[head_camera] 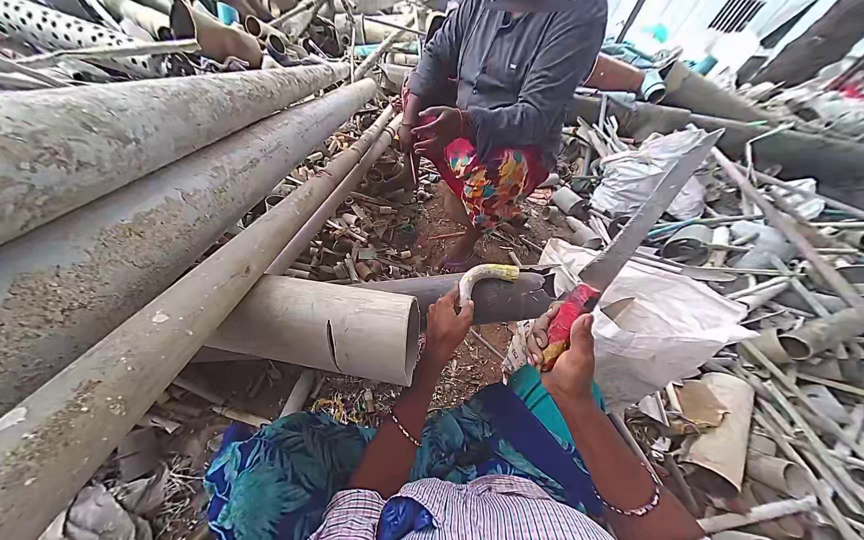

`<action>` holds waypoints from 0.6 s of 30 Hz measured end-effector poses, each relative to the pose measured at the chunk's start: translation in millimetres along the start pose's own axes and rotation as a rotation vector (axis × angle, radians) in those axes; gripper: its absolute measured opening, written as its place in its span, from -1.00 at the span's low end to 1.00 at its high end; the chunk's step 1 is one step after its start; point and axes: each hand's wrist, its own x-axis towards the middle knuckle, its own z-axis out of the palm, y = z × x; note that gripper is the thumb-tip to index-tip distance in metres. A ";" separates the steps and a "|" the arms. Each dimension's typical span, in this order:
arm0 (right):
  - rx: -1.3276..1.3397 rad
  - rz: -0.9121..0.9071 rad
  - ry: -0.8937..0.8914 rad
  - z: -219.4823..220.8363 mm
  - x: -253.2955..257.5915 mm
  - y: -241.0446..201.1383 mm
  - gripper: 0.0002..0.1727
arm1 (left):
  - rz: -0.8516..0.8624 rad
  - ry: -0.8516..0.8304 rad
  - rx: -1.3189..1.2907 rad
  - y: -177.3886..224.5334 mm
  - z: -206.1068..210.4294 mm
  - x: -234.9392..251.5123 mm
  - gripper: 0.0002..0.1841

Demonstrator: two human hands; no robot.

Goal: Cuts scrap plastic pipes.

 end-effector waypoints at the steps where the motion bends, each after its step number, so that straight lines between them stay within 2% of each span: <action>1: 0.009 -0.049 0.025 -1.1 1.7 9.0 -0.50 | 0.007 0.000 0.024 2.4 -1.6 0.4 -0.48; 2: 0.014 0.016 0.051 0.1 -2.2 18.1 -0.51 | 0.011 -0.001 0.043 3.5 -2.9 1.1 -0.49; 3: 0.006 0.229 0.074 3.1 -9.9 21.5 -0.51 | 0.011 -0.002 0.055 4.0 -2.8 0.9 -0.49; 4: -0.004 0.549 0.108 8.9 -14.9 16.0 -0.46 | 0.009 -0.002 0.064 4.5 -2.0 -0.2 -0.49; 5: 0.004 0.776 0.117 12.7 -16.0 11.1 -0.43 | 0.011 0.002 0.072 5.1 -1.8 -1.2 -0.48; 6: 0.016 0.839 0.110 16.6 -19.6 4.8 -0.41 | 0.011 0.002 0.088 4.5 -3.7 -3.0 -0.48; 7: 0.027 0.744 0.079 18.1 -18.5 -5.9 -0.40 | 0.017 0.008 0.089 6.9 -5.0 -1.1 -0.47; 10: -0.001 0.045 -0.001 1.8 -11.3 -12.1 -0.51 | 0.023 0.025 0.081 3.5 -1.2 -1.1 -0.49; 11: -0.033 -0.093 0.029 -3.9 -8.0 -5.1 -0.47 | 0.015 0.023 0.079 2.3 -0.1 -1.8 -0.49; 12: -0.040 -0.104 0.065 -5.3 -9.3 4.1 -0.46 | 0.009 0.026 0.082 2.6 -0.1 -1.3 -0.49; 13: -0.023 0.033 0.098 -2.5 -16.9 11.7 -0.51 | 0.005 0.026 0.085 3.7 -0.1 -1.7 -0.48; 15: -0.032 0.652 0.138 7.7 -26.1 6.7 -0.48 | 0.001 0.032 0.091 5.4 0.4 -3.3 -0.48; 16: -0.041 0.810 0.133 10.0 -27.9 3.8 -0.46 | 0.001 0.033 0.092 4.8 0.1 -4.8 -0.47; 17: -0.036 0.793 0.107 12.5 -29.7 -1.4 -0.46 | 0.007 0.033 0.098 4.5 -2.1 -4.8 -0.47; 18: -0.022 0.634 0.069 11.1 -28.5 -9.5 -0.46 | 0.014 0.038 0.093 6.4 -2.5 -3.4 -0.46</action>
